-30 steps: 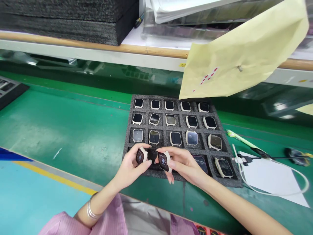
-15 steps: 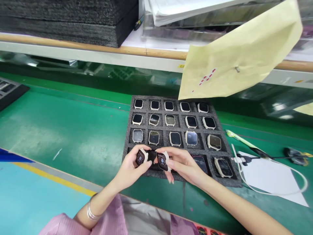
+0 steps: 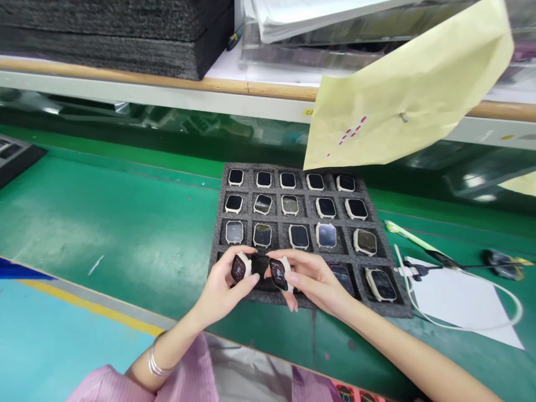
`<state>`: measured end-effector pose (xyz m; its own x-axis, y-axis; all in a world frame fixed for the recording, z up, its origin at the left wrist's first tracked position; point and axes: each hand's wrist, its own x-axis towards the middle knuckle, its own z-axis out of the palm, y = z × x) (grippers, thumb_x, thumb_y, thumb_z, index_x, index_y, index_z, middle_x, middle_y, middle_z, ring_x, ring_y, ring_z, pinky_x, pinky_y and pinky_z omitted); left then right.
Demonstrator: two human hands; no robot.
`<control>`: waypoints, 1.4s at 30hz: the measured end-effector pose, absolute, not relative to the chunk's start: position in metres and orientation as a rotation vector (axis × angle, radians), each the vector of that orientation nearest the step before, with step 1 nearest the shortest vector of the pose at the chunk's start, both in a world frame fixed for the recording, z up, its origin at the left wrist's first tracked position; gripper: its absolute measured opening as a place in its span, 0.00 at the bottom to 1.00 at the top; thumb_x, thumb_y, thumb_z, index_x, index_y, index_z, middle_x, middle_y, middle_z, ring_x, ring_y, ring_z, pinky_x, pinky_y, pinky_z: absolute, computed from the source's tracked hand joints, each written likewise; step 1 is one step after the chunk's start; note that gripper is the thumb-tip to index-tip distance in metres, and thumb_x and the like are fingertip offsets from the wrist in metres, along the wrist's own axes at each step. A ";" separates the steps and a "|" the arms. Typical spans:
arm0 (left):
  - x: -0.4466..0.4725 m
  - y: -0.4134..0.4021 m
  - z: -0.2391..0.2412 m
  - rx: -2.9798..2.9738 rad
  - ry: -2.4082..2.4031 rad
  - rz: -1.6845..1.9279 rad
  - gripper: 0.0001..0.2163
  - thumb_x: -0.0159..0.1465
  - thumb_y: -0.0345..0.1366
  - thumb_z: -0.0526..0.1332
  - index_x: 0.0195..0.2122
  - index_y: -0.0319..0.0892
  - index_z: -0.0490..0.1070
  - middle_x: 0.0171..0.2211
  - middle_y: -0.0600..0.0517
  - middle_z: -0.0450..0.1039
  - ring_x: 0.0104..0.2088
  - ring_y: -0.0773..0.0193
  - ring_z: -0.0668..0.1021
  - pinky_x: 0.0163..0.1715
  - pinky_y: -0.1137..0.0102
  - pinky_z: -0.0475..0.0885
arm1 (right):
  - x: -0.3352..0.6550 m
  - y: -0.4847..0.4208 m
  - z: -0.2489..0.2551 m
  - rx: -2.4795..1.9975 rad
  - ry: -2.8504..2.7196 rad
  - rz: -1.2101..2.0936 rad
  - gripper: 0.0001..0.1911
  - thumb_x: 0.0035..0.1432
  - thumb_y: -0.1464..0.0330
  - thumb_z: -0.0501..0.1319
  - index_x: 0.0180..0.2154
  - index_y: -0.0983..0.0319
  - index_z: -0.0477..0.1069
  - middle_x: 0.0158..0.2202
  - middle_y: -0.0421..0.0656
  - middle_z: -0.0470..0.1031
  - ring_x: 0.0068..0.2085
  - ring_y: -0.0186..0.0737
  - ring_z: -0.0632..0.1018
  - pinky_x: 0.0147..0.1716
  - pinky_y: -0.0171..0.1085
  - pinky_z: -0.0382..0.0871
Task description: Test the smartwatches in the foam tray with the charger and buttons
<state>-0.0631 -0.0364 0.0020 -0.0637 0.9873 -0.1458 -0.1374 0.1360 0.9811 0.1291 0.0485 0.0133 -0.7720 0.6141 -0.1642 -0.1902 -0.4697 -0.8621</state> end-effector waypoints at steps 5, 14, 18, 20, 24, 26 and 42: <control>-0.063 -0.038 0.004 0.961 1.266 1.186 0.13 0.61 0.33 0.64 0.46 0.43 0.67 0.25 0.59 0.60 0.24 0.70 0.65 0.26 0.75 0.63 | 0.130 0.048 0.011 -0.588 -1.268 2.270 0.19 0.60 0.65 0.67 0.51 0.62 0.73 0.37 0.47 0.79 0.19 0.32 0.77 0.17 0.31 0.73; -0.063 -0.037 0.003 0.950 1.285 1.178 0.14 0.61 0.35 0.65 0.47 0.42 0.67 0.25 0.59 0.61 0.24 0.70 0.66 0.26 0.74 0.63 | 0.129 0.047 0.010 -0.630 -1.277 2.261 0.21 0.60 0.63 0.67 0.52 0.64 0.72 0.36 0.47 0.79 0.19 0.32 0.76 0.16 0.32 0.72; -0.063 -0.036 0.004 0.878 1.196 1.179 0.18 0.59 0.33 0.66 0.49 0.43 0.65 0.28 0.58 0.64 0.26 0.70 0.68 0.27 0.75 0.66 | 0.129 0.046 0.008 -0.621 -1.252 2.286 0.23 0.62 0.63 0.65 0.55 0.64 0.69 0.30 0.45 0.79 0.22 0.37 0.79 0.18 0.33 0.71; -0.064 -0.035 0.005 0.821 1.097 1.206 0.23 0.57 0.33 0.69 0.52 0.44 0.64 0.33 0.55 0.67 0.29 0.68 0.72 0.28 0.74 0.69 | 0.128 0.047 0.011 -0.641 -1.239 2.289 0.23 0.61 0.63 0.65 0.56 0.63 0.68 0.36 0.47 0.79 0.25 0.38 0.79 0.22 0.34 0.71; -0.072 -0.035 0.006 0.733 0.976 1.241 0.23 0.58 0.34 0.68 0.54 0.43 0.64 0.41 0.47 0.72 0.38 0.59 0.77 0.32 0.68 0.75 | 0.128 0.048 0.017 -0.682 -1.219 2.223 0.21 0.60 0.64 0.66 0.54 0.60 0.70 0.42 0.47 0.77 0.28 0.34 0.77 0.26 0.33 0.70; -0.075 -0.037 0.006 0.698 0.943 1.239 0.21 0.60 0.33 0.66 0.54 0.43 0.65 0.43 0.45 0.74 0.42 0.55 0.78 0.36 0.65 0.76 | 0.129 0.049 0.018 -0.697 -1.215 2.220 0.21 0.60 0.65 0.65 0.55 0.59 0.68 0.42 0.47 0.77 0.27 0.33 0.76 0.23 0.32 0.68; -0.072 -0.043 0.007 0.667 0.960 1.193 0.19 0.64 0.32 0.60 0.57 0.46 0.67 0.45 0.46 0.75 0.45 0.56 0.78 0.41 0.62 0.78 | 0.132 0.041 0.012 -0.745 -1.316 2.173 0.25 0.62 0.68 0.62 0.60 0.60 0.66 0.42 0.49 0.80 0.27 0.40 0.82 0.21 0.33 0.74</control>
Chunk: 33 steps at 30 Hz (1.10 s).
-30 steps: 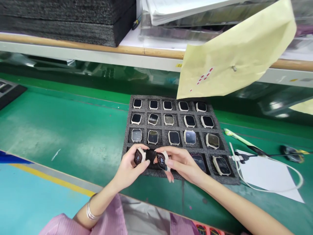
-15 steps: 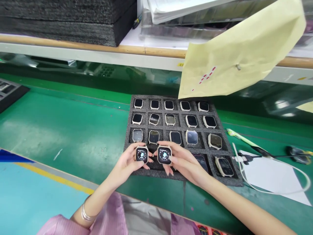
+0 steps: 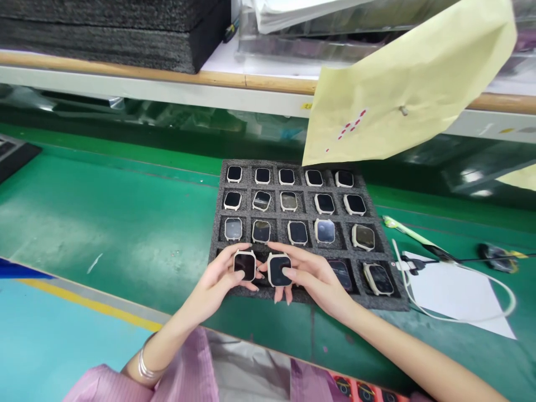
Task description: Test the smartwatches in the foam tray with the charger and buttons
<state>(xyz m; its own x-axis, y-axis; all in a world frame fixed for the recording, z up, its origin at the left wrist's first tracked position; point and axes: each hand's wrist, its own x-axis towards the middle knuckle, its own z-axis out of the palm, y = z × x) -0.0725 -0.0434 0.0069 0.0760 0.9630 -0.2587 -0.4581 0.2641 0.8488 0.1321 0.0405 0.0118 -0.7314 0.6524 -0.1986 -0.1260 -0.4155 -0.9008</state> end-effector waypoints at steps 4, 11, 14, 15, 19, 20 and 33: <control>-0.070 -0.045 0.006 0.692 0.971 1.194 0.19 0.64 0.32 0.60 0.56 0.46 0.66 0.46 0.46 0.73 0.45 0.56 0.78 0.42 0.61 0.78 | 0.133 0.039 0.012 -0.752 -1.346 2.150 0.24 0.63 0.68 0.62 0.60 0.59 0.66 0.40 0.47 0.80 0.27 0.39 0.82 0.21 0.32 0.74; -0.068 -0.044 0.011 0.775 1.133 1.176 0.20 0.60 0.32 0.66 0.52 0.44 0.65 0.38 0.51 0.71 0.34 0.64 0.76 0.30 0.73 0.73 | 0.129 0.039 0.017 -0.696 -1.375 2.161 0.26 0.64 0.67 0.62 0.62 0.58 0.61 0.50 0.51 0.76 0.32 0.40 0.82 0.24 0.34 0.77; -0.066 -0.041 0.012 0.841 1.214 1.174 0.18 0.59 0.32 0.66 0.49 0.44 0.65 0.30 0.57 0.66 0.26 0.70 0.71 0.24 0.76 0.68 | 0.128 0.039 0.015 -0.614 -1.333 2.192 0.24 0.65 0.67 0.61 0.61 0.56 0.63 0.49 0.49 0.76 0.34 0.40 0.82 0.25 0.35 0.78; -0.066 -0.040 0.013 0.855 1.229 1.171 0.17 0.60 0.32 0.66 0.48 0.43 0.65 0.28 0.58 0.64 0.24 0.71 0.70 0.23 0.77 0.67 | 0.128 0.040 0.014 -0.595 -1.322 2.189 0.23 0.65 0.68 0.62 0.60 0.57 0.65 0.46 0.48 0.76 0.34 0.40 0.82 0.25 0.35 0.78; -0.062 -0.037 0.013 0.919 1.239 1.123 0.14 0.62 0.31 0.62 0.48 0.43 0.64 0.28 0.59 0.63 0.23 0.72 0.69 0.23 0.77 0.67 | 0.129 0.041 0.012 -0.592 -1.316 2.178 0.18 0.61 0.69 0.65 0.53 0.60 0.72 0.35 0.43 0.77 0.29 0.37 0.81 0.26 0.34 0.77; -0.061 -0.036 0.012 0.939 1.232 1.104 0.14 0.62 0.30 0.62 0.48 0.43 0.64 0.28 0.59 0.62 0.23 0.72 0.69 0.24 0.77 0.67 | 0.129 0.042 0.012 -0.599 -1.319 2.175 0.17 0.60 0.70 0.67 0.52 0.60 0.73 0.35 0.43 0.77 0.28 0.36 0.81 0.26 0.34 0.77; -0.055 -0.033 0.006 0.981 1.140 1.203 0.16 0.60 0.28 0.63 0.49 0.43 0.65 0.29 0.58 0.62 0.25 0.73 0.66 0.26 0.78 0.66 | 0.132 0.043 0.008 -0.572 -1.270 2.213 0.21 0.60 0.68 0.67 0.55 0.60 0.71 0.29 0.43 0.79 0.27 0.37 0.81 0.25 0.32 0.75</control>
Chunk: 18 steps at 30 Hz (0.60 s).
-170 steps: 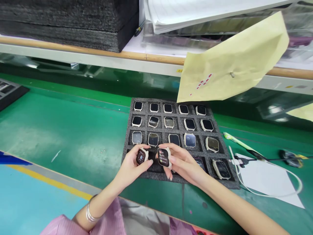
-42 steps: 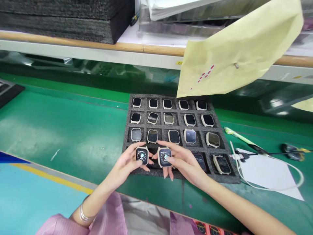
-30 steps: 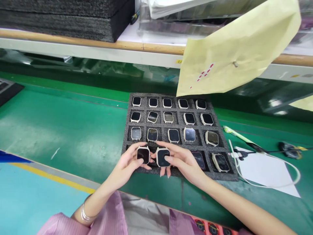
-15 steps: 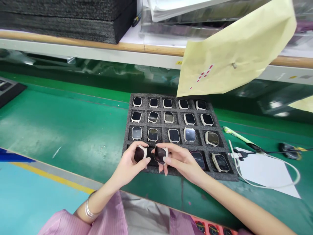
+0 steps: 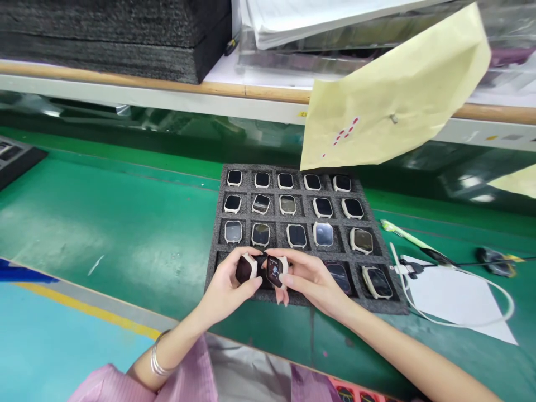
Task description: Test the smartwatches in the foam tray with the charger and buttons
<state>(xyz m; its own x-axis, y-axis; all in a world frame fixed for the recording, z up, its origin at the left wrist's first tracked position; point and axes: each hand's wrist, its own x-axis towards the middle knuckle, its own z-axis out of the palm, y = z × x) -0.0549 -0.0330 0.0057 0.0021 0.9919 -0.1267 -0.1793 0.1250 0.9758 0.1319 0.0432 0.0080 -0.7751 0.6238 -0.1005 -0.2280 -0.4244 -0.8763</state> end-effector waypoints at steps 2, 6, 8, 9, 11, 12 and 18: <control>-0.055 -0.034 0.005 0.984 1.154 1.189 0.16 0.60 0.28 0.62 0.49 0.43 0.65 0.30 0.58 0.62 0.25 0.73 0.66 0.25 0.78 0.65 | 0.132 0.043 0.008 -0.572 -1.265 2.223 0.21 0.60 0.68 0.67 0.55 0.61 0.72 0.28 0.42 0.79 0.26 0.37 0.81 0.25 0.32 0.75; -0.056 -0.035 0.006 1.005 1.189 1.106 0.15 0.60 0.27 0.61 0.48 0.42 0.65 0.28 0.59 0.63 0.23 0.73 0.65 0.24 0.77 0.63 | 0.132 0.043 0.009 -0.573 -1.278 2.229 0.20 0.59 0.68 0.68 0.53 0.62 0.73 0.30 0.42 0.78 0.25 0.36 0.80 0.24 0.33 0.75; -0.056 -0.036 0.006 1.019 1.193 1.108 0.15 0.60 0.27 0.60 0.48 0.42 0.65 0.29 0.59 0.63 0.23 0.73 0.65 0.24 0.77 0.62 | 0.132 0.043 0.009 -0.573 -1.284 2.224 0.20 0.59 0.69 0.68 0.53 0.62 0.74 0.30 0.43 0.78 0.25 0.36 0.80 0.24 0.34 0.75; -0.056 -0.037 0.006 1.026 1.191 1.123 0.15 0.60 0.27 0.61 0.48 0.42 0.65 0.30 0.58 0.63 0.24 0.73 0.65 0.24 0.77 0.63 | 0.132 0.043 0.009 -0.570 -1.287 2.222 0.20 0.59 0.69 0.68 0.53 0.62 0.74 0.30 0.42 0.78 0.25 0.36 0.80 0.24 0.34 0.75; -0.055 -0.037 0.005 1.033 1.179 1.160 0.16 0.60 0.27 0.61 0.49 0.43 0.65 0.31 0.58 0.64 0.25 0.72 0.66 0.27 0.77 0.64 | 0.133 0.042 0.009 -0.566 -1.297 2.221 0.20 0.59 0.69 0.68 0.54 0.62 0.73 0.29 0.42 0.78 0.25 0.36 0.80 0.25 0.33 0.75; -0.055 -0.037 0.005 1.031 1.170 1.175 0.16 0.60 0.27 0.62 0.49 0.43 0.65 0.32 0.57 0.64 0.26 0.72 0.66 0.28 0.77 0.65 | 0.133 0.042 0.009 -0.564 -1.301 2.220 0.20 0.60 0.69 0.67 0.54 0.62 0.73 0.28 0.42 0.78 0.25 0.36 0.80 0.25 0.33 0.75; -0.056 -0.038 0.003 1.042 1.181 1.121 0.15 0.60 0.26 0.60 0.49 0.44 0.66 0.30 0.58 0.63 0.24 0.73 0.64 0.25 0.77 0.61 | 0.131 0.043 0.009 -0.533 -1.311 2.216 0.18 0.60 0.69 0.67 0.53 0.61 0.74 0.32 0.42 0.76 0.25 0.35 0.79 0.23 0.32 0.75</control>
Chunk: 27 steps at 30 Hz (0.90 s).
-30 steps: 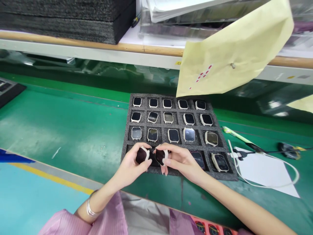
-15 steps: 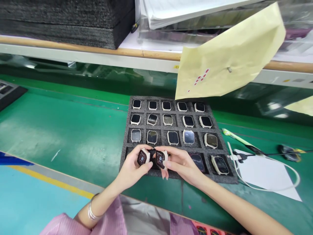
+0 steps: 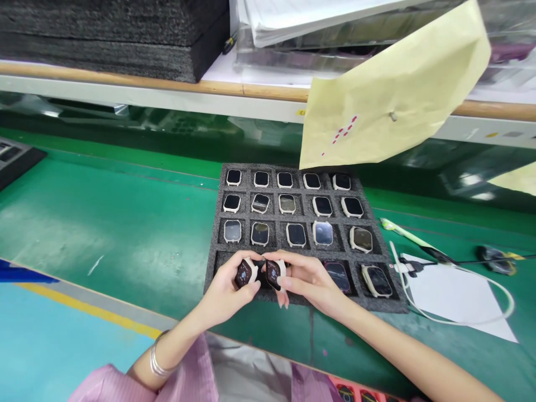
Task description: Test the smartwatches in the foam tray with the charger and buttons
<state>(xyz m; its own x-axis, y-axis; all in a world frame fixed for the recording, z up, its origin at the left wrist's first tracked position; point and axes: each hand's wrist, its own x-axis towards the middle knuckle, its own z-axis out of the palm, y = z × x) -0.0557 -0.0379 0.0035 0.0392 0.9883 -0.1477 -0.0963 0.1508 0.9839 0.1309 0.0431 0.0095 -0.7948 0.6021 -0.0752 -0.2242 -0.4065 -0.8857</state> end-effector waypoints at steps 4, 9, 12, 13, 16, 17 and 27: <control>-0.055 -0.038 0.005 1.052 1.200 1.129 0.16 0.60 0.28 0.61 0.49 0.43 0.65 0.32 0.57 0.64 0.26 0.71 0.65 0.27 0.76 0.63 | 0.130 0.044 0.010 -0.522 -1.308 2.219 0.19 0.59 0.70 0.67 0.53 0.60 0.74 0.36 0.43 0.76 0.25 0.34 0.79 0.23 0.32 0.75; -0.056 -0.038 0.006 1.057 1.177 1.124 0.15 0.60 0.27 0.60 0.48 0.42 0.65 0.30 0.57 0.63 0.29 0.69 0.66 0.29 0.75 0.64 | 0.131 0.044 0.011 -0.529 -1.345 2.226 0.19 0.60 0.69 0.67 0.53 0.58 0.75 0.38 0.43 0.72 0.25 0.33 0.79 0.23 0.31 0.75; -0.056 -0.038 0.005 1.050 1.179 1.132 0.14 0.59 0.26 0.60 0.47 0.42 0.65 0.29 0.57 0.61 0.27 0.70 0.66 0.29 0.75 0.63 | 0.131 0.044 0.012 -0.535 -1.354 2.238 0.19 0.59 0.68 0.67 0.53 0.58 0.75 0.38 0.42 0.71 0.25 0.32 0.79 0.23 0.31 0.76; -0.056 -0.038 0.005 1.044 1.178 1.142 0.15 0.60 0.27 0.60 0.47 0.42 0.65 0.30 0.57 0.61 0.27 0.70 0.65 0.29 0.75 0.63 | 0.132 0.044 0.011 -0.542 -1.348 2.234 0.19 0.59 0.68 0.67 0.53 0.58 0.74 0.38 0.43 0.71 0.25 0.32 0.79 0.23 0.31 0.76; -0.056 -0.039 0.004 1.031 1.172 1.171 0.16 0.60 0.29 0.61 0.49 0.43 0.65 0.30 0.58 0.61 0.26 0.70 0.66 0.29 0.74 0.64 | 0.132 0.044 0.010 -0.567 -1.334 2.224 0.21 0.59 0.68 0.68 0.54 0.59 0.73 0.40 0.45 0.73 0.25 0.32 0.78 0.23 0.31 0.75; -0.056 -0.039 0.004 1.027 1.172 1.170 0.16 0.60 0.29 0.62 0.49 0.43 0.65 0.30 0.58 0.61 0.26 0.70 0.66 0.29 0.74 0.63 | 0.132 0.044 0.010 -0.575 -1.334 2.224 0.21 0.58 0.67 0.68 0.54 0.60 0.74 0.40 0.45 0.73 0.25 0.32 0.78 0.22 0.31 0.75; -0.057 -0.040 0.002 1.044 1.167 1.197 0.17 0.61 0.30 0.62 0.51 0.43 0.65 0.32 0.56 0.63 0.26 0.70 0.67 0.29 0.73 0.65 | 0.131 0.043 0.011 -0.568 -1.331 2.181 0.20 0.59 0.69 0.68 0.53 0.59 0.74 0.37 0.43 0.73 0.25 0.33 0.79 0.22 0.30 0.74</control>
<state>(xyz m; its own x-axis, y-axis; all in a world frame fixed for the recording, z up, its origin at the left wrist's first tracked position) -0.0569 -0.0397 0.0021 0.0000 0.9952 -0.0983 -0.1234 0.0975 0.9875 0.1315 0.0432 0.0109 -0.7779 0.6229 -0.0829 -0.2111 -0.3834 -0.8991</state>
